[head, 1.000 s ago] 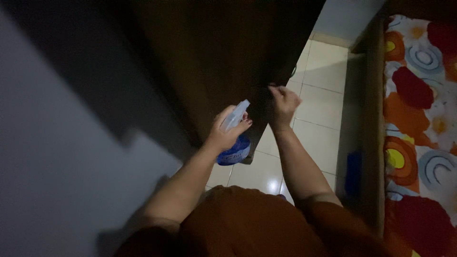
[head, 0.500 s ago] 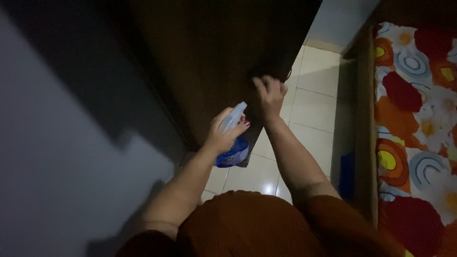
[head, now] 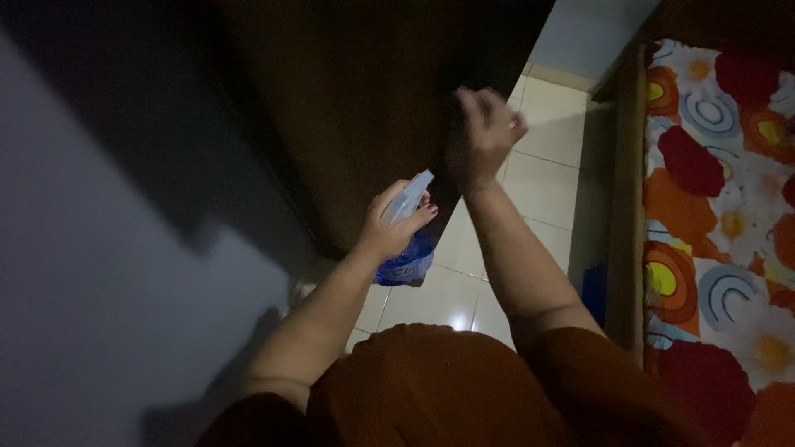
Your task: Wiping down a wooden cabinet door and handle with cleaning spray and a cloth.
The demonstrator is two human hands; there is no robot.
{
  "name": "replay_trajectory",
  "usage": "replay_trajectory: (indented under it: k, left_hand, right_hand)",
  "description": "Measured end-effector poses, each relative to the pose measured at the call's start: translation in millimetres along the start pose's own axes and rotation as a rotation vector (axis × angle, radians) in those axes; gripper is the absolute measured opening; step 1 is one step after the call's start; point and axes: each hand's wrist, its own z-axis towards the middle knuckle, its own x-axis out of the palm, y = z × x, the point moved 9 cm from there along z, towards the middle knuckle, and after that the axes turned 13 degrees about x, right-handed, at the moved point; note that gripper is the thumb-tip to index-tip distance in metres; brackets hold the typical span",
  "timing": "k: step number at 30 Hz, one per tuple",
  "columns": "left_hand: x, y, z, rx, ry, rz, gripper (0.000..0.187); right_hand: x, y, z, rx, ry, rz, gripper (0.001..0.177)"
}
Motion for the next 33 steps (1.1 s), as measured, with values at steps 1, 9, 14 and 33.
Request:
replay_trajectory:
  k: [1, 9, 14, 33]
  left_hand:
    - [0, 2, -2, 0.001, -0.002, 0.001, 0.022]
    - [-2, 9, 2, 0.048, -0.034, -0.227, 0.022]
    - [-3, 1, 0, 0.078, -0.053, -0.074, 0.023]
    - [-5, -4, -7, 0.098, -0.023, -0.157, 0.020]
  right_hand:
    - [-3, -2, -17, -0.001, -0.001, 0.002, 0.022]
    - [-17, -39, -59, 0.036, 0.096, -0.089, 0.015]
    - [-37, -10, 11, 0.103, -0.028, 0.160, 0.021]
    - [-36, -15, 14, 0.037, -0.032, 0.294, 0.020]
